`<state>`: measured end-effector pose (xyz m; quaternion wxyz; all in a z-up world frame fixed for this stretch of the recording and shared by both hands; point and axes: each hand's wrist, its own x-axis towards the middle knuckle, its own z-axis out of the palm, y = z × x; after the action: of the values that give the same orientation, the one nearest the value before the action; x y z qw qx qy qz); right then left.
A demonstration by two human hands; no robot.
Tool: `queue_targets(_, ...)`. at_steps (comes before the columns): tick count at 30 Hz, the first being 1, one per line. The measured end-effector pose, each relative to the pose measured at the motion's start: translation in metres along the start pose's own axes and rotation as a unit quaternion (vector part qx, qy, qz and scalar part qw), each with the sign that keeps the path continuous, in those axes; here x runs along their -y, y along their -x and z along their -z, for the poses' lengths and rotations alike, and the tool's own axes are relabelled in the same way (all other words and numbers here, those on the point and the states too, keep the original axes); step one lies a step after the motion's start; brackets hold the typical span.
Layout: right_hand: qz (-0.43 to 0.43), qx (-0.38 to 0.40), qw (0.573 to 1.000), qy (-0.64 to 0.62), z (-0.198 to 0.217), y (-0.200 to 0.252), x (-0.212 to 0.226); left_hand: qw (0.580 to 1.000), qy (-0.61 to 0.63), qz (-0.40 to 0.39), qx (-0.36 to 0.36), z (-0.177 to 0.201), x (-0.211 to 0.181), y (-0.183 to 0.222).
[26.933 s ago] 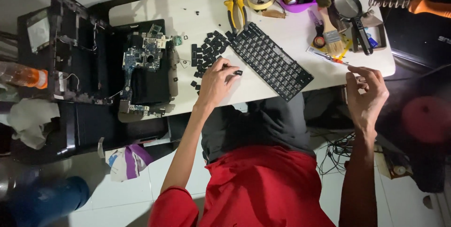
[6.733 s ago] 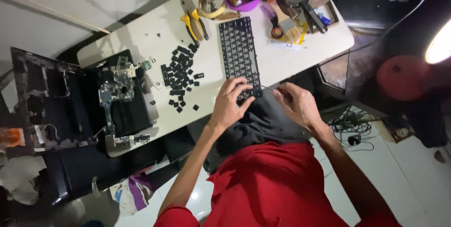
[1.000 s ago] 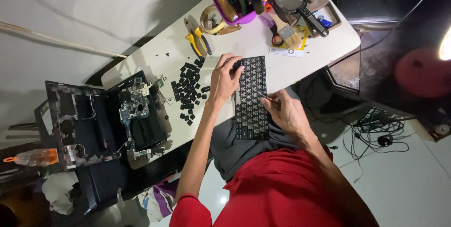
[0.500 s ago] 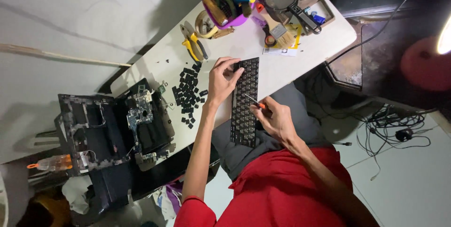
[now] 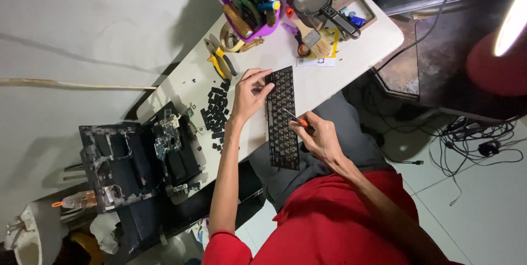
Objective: Repairing a laptop keyboard by manually attaching small plastic key components to the keyboard frame using hands and a small probe.
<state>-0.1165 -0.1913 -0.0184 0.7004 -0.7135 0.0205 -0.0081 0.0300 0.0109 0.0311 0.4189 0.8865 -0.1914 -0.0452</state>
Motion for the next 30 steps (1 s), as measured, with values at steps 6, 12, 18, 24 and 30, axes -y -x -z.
queue_targets(6,-0.012,-0.040,0.997,-0.060,0.010,-0.003,0.015,0.999,-0.020,-0.032,-0.010,-0.008,-0.014,-0.014)
queue_targets(12,-0.021,-0.078,0.994,-0.077,0.016,-0.004,0.001,0.998,-0.019,-0.058,-0.004,-0.018,-0.029,-0.036)
queue_targets(18,0.016,-0.106,0.993,-0.046,0.017,-0.003,0.016,0.998,-0.002,-0.066,0.006,-0.023,-0.037,-0.045)
queue_targets(24,0.035,-0.104,0.993,-0.038,0.018,-0.001,0.017,0.998,-0.001,-0.063,0.009,-0.020,-0.043,-0.045)
queue_targets(30,0.041,-0.099,0.994,-0.017,0.022,-0.001,0.015,0.996,-0.029,-0.078,0.009,-0.013,-0.044,-0.041)
